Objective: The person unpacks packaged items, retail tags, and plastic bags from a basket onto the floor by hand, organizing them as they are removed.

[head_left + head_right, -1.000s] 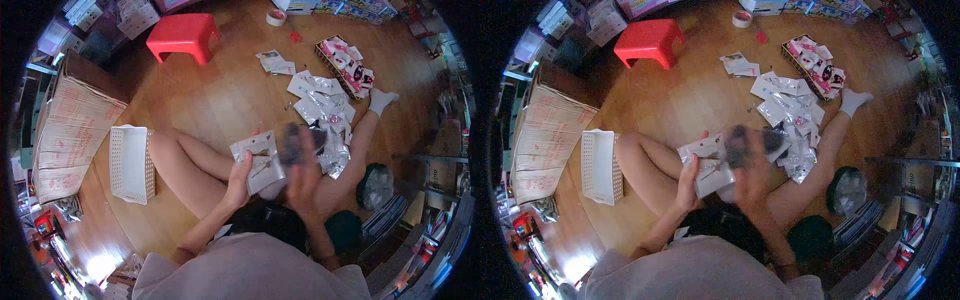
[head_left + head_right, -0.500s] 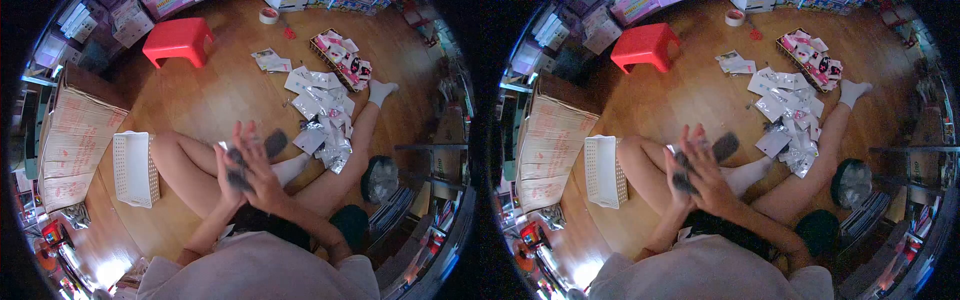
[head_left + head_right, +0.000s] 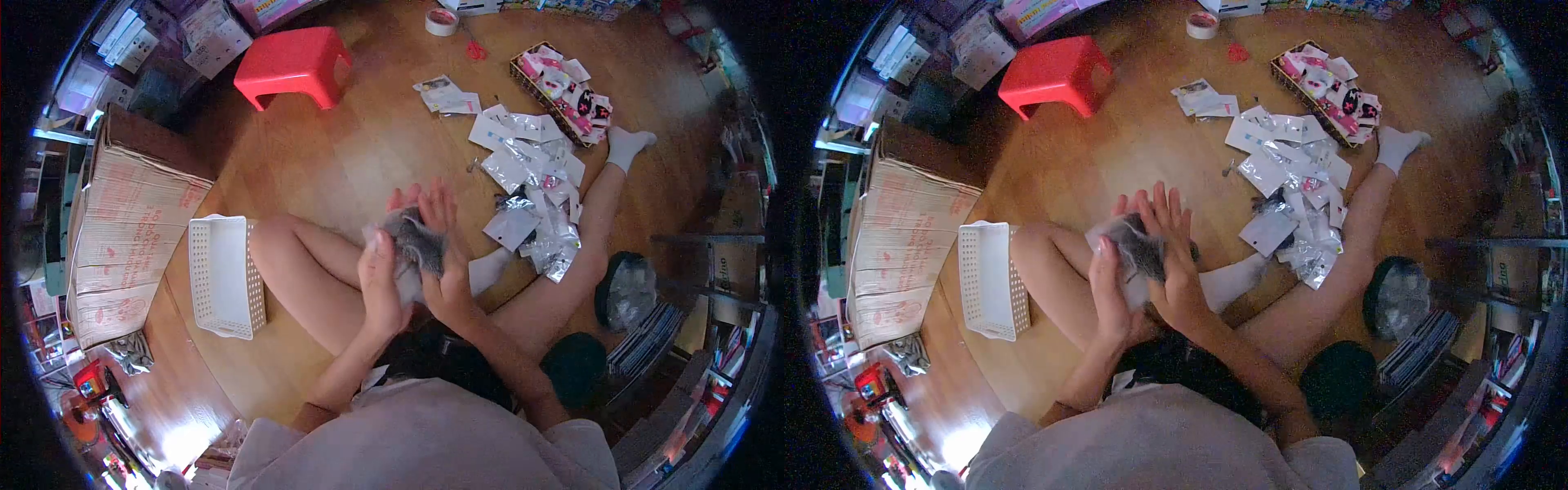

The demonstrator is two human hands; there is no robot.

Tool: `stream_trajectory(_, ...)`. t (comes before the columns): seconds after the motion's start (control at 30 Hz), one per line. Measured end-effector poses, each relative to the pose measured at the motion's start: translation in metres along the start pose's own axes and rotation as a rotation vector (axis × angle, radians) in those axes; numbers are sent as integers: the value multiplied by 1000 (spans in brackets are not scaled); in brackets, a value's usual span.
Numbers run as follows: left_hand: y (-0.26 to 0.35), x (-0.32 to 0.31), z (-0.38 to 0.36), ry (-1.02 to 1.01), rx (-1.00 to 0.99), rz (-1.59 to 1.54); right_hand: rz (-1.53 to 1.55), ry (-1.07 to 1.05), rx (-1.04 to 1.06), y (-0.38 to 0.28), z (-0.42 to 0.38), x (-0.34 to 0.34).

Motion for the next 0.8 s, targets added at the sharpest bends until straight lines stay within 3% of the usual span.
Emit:
stream_trajectory(0.07, 7, 11, 7, 74, -17, -45, 71, -52, -124, 19, -14, 2)
stream_trajectory(0.17, 10, 45, 14, 167, 96, 190, 100, 109, -662, 73, -42, 41)
stream_trajectory(0.2, 9, 56, 16, 179, 154, 275, 188, 177, -751, 91, -51, 56)
stream_trajectory(0.27, -15, 73, 17, -21, 317, 302, 368, 318, -922, 123, -71, 80)
stream_trajectory(0.3, -21, 66, 14, -122, 398, 318, 552, 421, -836, 106, -61, 86)
stream_trajectory(0.4, -26, 21, -11, -436, 381, 378, 668, 494, -860, 107, -64, 91)
stream_trajectory(0.5, -42, -4, -24, -691, 112, 478, 739, 283, -892, 71, -52, 74)
stream_trajectory(0.6, -40, 6, -15, -648, 136, 444, 651, 250, -928, 73, -58, 73)
stream_trajectory(0.7, -44, 20, -14, -689, 298, 450, 582, -231, -391, 56, -23, 75)
stream_trajectory(0.73, -42, 16, -14, -742, 298, 496, 527, -298, -355, 53, -20, 75)
stream_trajectory(0.8, -31, -6, -13, -959, 70, 724, 418, -430, -279, 41, -15, 73)
Point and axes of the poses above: each hand's wrist, its own z-axis towards the middle knuckle, its own x-axis out of the back of the hand, y = z × x, the point moved 8 cm from there along z, towards the middle knuckle, and after that the axes turned 5 degrees about z, right-handed, at the moved point
